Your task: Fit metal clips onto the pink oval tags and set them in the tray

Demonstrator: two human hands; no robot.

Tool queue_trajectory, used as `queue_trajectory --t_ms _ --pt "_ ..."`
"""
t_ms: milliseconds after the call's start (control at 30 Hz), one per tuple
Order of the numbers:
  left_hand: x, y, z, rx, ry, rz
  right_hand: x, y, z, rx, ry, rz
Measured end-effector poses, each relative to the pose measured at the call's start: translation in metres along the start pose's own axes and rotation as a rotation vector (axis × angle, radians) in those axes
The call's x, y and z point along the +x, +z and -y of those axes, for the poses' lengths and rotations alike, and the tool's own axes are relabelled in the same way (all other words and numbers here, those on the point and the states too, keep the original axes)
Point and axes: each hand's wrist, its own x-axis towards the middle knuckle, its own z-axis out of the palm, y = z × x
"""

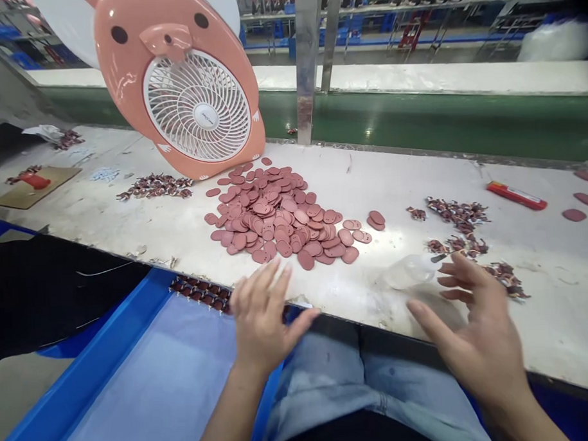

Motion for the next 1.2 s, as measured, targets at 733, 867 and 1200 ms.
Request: queue_trajectory --t_ms 733,867,1200 --pt "-0.005 -0.034 -0.116 -1.566 -1.137 0.356 -0.021 0.007 0.066 0.898 0.346 0.606" --pt "-0.01 -0.027 -0.111 -1.775 -0.954 0.533 -0.023 0.003 0.064 0.976 0.427 0.691" --pt "-0.022 -0.026 -0.104 -2.032 -1.289 0.389 -0.022 -0.045 0.041 0.401 0.316 0.596"
